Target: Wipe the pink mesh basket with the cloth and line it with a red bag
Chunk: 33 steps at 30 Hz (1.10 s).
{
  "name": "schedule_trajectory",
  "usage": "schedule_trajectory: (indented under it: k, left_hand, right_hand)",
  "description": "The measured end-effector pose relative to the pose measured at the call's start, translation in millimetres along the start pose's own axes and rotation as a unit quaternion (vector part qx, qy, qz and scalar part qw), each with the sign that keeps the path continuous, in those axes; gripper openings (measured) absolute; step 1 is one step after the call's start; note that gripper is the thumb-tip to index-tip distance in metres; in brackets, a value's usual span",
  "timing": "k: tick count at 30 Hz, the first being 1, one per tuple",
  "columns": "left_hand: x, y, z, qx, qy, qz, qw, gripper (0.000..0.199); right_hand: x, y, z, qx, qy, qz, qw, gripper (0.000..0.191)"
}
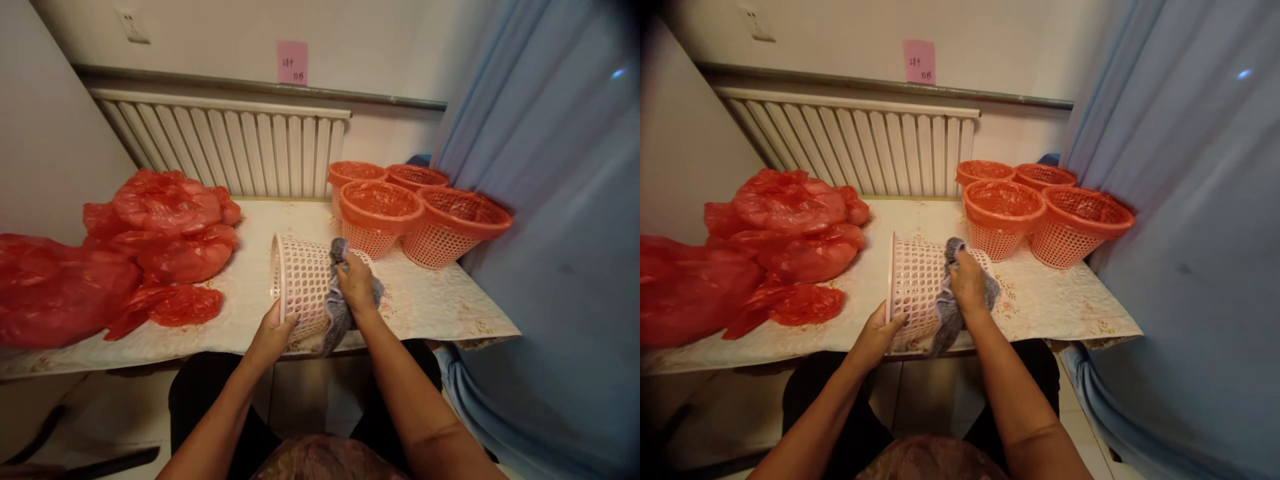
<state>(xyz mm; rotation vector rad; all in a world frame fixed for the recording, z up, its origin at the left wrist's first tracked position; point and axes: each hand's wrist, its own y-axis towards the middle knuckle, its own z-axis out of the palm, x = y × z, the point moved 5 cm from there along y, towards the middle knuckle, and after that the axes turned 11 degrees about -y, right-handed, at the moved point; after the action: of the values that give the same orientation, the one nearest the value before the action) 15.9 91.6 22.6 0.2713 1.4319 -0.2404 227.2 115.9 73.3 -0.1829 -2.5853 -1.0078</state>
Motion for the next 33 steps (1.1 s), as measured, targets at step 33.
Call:
schedule_trajectory:
  k: [33]
  left_hand:
    - [50.3,-12.1,-16.5,0.101,0.025,0.028,0.994,0.026]
  right_hand:
    - [112.3,-14.3,0.2,-0.044,0.067,-0.097,0.992,0.016]
